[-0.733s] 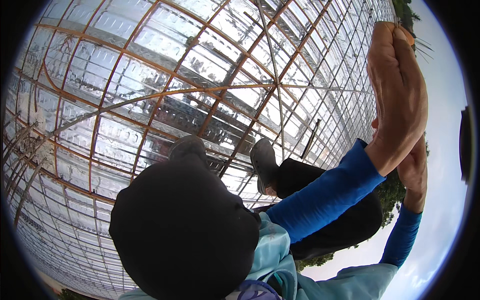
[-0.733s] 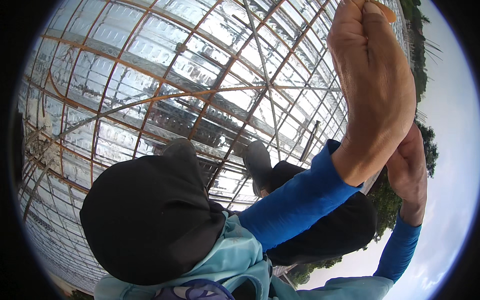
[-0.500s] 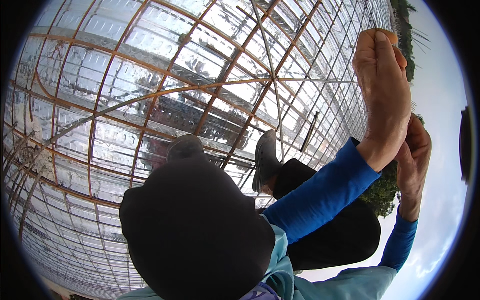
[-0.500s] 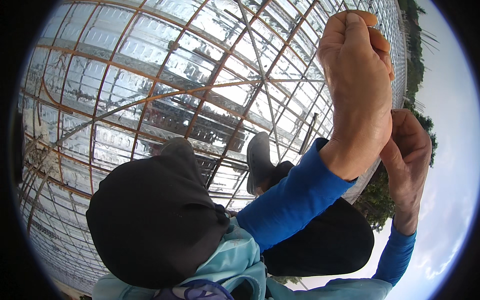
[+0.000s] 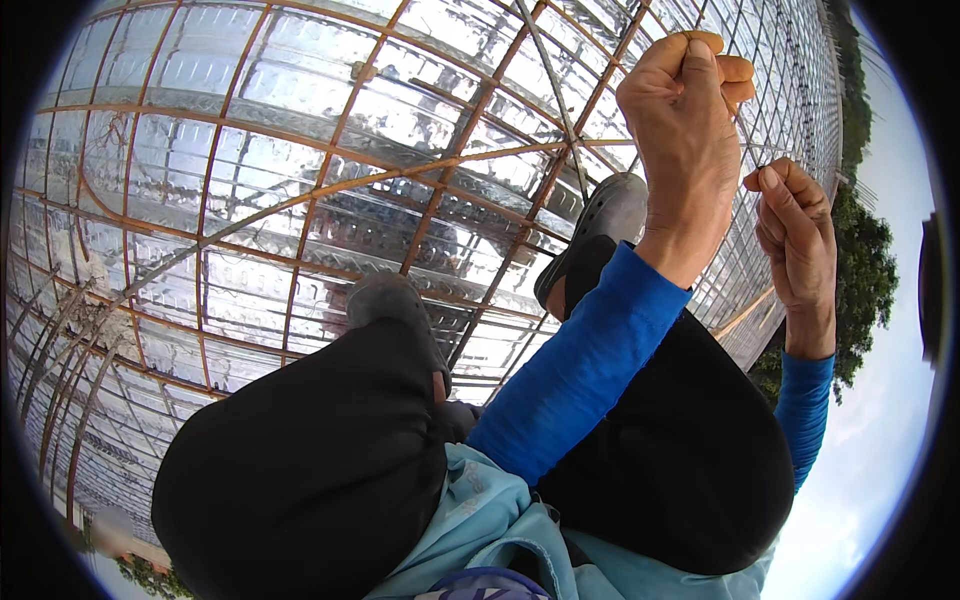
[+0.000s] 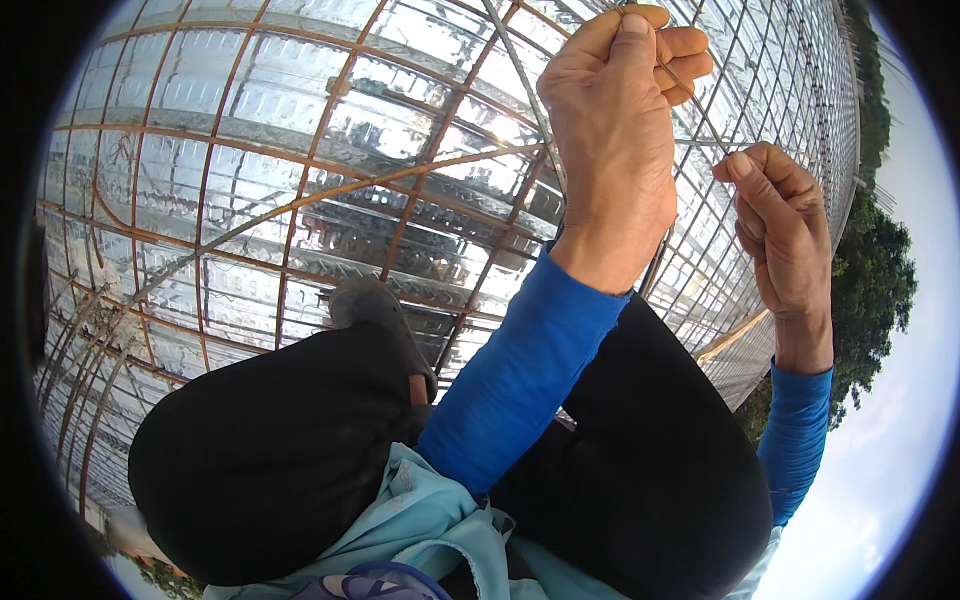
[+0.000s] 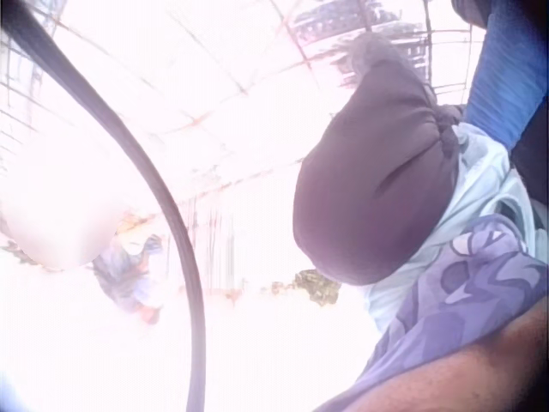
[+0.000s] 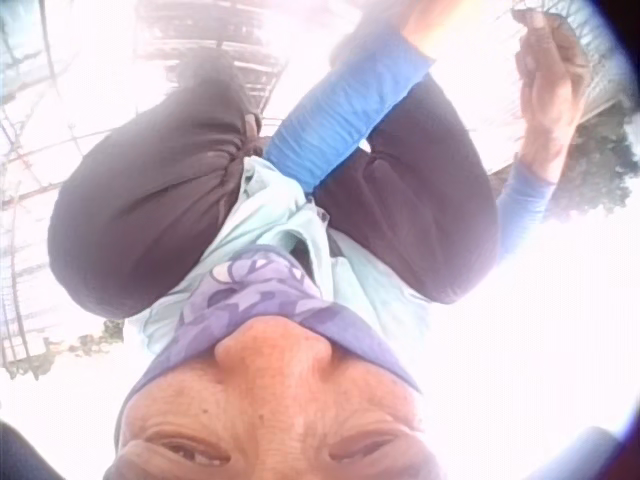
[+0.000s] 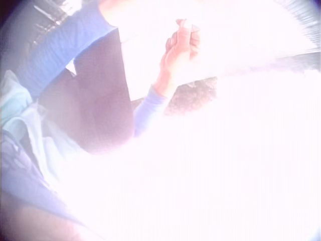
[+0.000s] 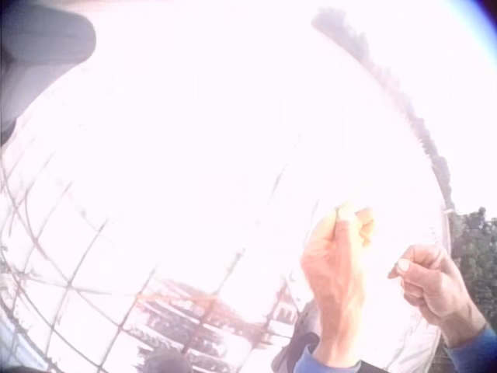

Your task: The person uses pliers to twist and secure metal ties at intersections of a metal scaffolding grid. They repeatedly position the ties, twist them with the pliers, and move to the next joint to continue securing the structure.

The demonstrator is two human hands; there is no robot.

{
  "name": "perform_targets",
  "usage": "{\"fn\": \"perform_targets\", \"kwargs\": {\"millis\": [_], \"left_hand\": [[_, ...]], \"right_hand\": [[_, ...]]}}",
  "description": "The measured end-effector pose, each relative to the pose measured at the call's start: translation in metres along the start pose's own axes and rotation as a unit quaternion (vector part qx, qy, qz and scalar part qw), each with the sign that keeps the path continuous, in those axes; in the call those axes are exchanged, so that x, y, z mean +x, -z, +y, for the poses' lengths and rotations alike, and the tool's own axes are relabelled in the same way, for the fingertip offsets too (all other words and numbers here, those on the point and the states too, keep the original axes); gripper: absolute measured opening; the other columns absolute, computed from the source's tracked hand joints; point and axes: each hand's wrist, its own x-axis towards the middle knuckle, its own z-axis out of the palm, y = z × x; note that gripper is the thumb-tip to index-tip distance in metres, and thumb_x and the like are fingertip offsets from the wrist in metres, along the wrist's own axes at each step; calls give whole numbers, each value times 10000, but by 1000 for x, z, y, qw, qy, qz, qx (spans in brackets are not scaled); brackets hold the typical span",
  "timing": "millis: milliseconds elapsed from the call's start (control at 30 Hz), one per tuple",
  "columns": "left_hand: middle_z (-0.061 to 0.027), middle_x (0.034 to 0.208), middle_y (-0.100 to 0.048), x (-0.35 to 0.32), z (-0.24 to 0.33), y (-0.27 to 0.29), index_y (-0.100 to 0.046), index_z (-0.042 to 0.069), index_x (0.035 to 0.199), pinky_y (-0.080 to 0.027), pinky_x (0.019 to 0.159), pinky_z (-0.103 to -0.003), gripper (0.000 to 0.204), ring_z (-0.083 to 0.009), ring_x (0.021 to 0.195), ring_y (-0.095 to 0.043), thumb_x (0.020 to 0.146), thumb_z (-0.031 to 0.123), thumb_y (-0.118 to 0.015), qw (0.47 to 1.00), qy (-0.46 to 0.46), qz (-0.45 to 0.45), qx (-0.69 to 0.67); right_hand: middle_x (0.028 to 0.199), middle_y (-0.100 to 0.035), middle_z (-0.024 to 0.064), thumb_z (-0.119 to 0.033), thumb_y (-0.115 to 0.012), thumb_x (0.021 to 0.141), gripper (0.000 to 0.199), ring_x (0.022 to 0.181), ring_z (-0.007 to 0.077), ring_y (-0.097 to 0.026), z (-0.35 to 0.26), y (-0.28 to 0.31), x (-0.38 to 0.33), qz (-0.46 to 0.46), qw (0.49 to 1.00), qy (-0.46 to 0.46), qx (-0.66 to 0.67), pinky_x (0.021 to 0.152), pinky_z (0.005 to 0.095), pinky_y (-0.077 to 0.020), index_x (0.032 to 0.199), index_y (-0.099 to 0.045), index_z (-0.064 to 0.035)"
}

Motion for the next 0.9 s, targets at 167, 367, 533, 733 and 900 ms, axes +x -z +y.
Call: {"fn": "perform_targets", "kwargs": {"millis": [167,367,533,733,900], "left_hand": [[-159,937,-766,7,-35,58,-684,-29,1142,-603,765,-339,246,-230,821,-762,1090,171,-552,991,73,50,103],[-187,1115,-763,24,-63,111,-671,-14,1219,-619,890,-416,253,-288,1014,-770,1089,171,-558,952,204,-3,227],[-180,1122,-762,20,-100,126,-670,-4,1221,-624,882,-422,251,-306,1025,-769,1086,184,-573,951,219,-13,218],[-145,1107,-719,23,-126,125,-651,-36,1168,-576,888,-376,229,-253,1012,-717,1069,145,-552,944,259,74,191],[-197,1253,-659,35,-127,116,-592,-83,1238,-536,1010,-368,296,-260,1187,-661,1088,161,-517,943,299,33,144]], "right_hand": [[568,-351,-129,-232,-667,1061,238,473,-11,-229,73,-16,18,-37,987,-98,118,439,219,-154,960,-703,-19],[558,-367,-108,-250,-671,1055,275,443,-1,-242,138,-18,29,7,957,-177,230,406,211,-170,990,-709,15],[546,-383,-112,-258,-670,1051,330,407,-13,-246,155,13,38,33,962,-186,197,386,198,-170,1126,-712,60],[551,-388,-106,-275,-681,1042,358,408,-15,-250,167,23,46,52,962,-183,195,392,186,-177,1200,-708,45],[581,-407,-107,-255,-677,1044,353,442,-20,-293,177,30,54,83,948,-131,277,399,178,-189,1274,-701,11]]}}
